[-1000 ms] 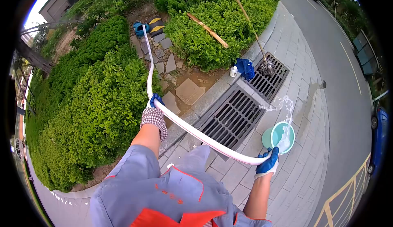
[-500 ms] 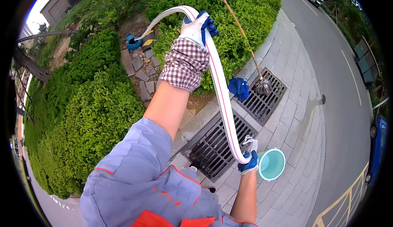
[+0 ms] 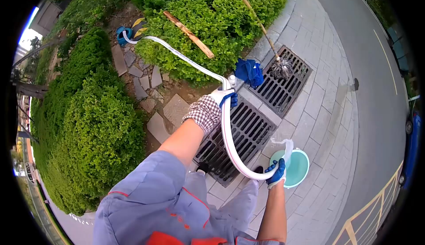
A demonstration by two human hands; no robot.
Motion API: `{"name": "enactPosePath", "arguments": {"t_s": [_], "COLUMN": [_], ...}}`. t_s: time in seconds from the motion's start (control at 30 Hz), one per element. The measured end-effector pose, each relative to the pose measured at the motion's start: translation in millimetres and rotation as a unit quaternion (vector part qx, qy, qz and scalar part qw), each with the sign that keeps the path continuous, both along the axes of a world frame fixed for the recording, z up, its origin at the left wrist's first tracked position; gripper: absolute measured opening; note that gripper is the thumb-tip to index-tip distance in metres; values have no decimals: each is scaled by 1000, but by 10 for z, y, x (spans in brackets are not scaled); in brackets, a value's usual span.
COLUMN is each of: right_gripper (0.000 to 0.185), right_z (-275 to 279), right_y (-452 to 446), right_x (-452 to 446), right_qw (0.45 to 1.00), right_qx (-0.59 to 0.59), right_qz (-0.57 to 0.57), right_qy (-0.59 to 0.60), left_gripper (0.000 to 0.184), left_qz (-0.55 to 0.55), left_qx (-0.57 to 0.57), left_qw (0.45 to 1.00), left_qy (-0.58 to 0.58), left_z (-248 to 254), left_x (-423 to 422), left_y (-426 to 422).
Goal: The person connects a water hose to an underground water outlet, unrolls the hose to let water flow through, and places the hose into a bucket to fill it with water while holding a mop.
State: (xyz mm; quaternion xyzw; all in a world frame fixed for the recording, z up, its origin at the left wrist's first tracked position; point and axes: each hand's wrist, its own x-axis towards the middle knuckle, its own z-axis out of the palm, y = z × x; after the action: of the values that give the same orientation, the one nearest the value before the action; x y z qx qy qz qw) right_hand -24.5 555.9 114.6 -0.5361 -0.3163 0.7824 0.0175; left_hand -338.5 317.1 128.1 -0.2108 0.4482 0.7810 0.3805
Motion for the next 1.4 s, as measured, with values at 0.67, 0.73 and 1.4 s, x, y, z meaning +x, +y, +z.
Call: {"name": "enactPosePath", "arguments": {"t_s": [0.67,0.73,1.4], "right_gripper": [57,58,43], "right_z": [-1636,-1951,-3705], "right_y": [2275,2336,2021], "right_x": [-643,-576,814], "right_qw": [970,957,941], "right_qx": [-232,-281,-159], "right_qz": [71,59,-193], "right_qy": [12,35,-230], "left_gripper": [31,26,16], "left_qz": [164,162,107], "left_qx": [35,40,-17], "left_qw": [983,983,943], "left_qy": [-76,-82,-313], "left_z": [-673,-765,-2995], "left_x": [2267,2283,2904], "left_y": [2785,2810,2927]}}
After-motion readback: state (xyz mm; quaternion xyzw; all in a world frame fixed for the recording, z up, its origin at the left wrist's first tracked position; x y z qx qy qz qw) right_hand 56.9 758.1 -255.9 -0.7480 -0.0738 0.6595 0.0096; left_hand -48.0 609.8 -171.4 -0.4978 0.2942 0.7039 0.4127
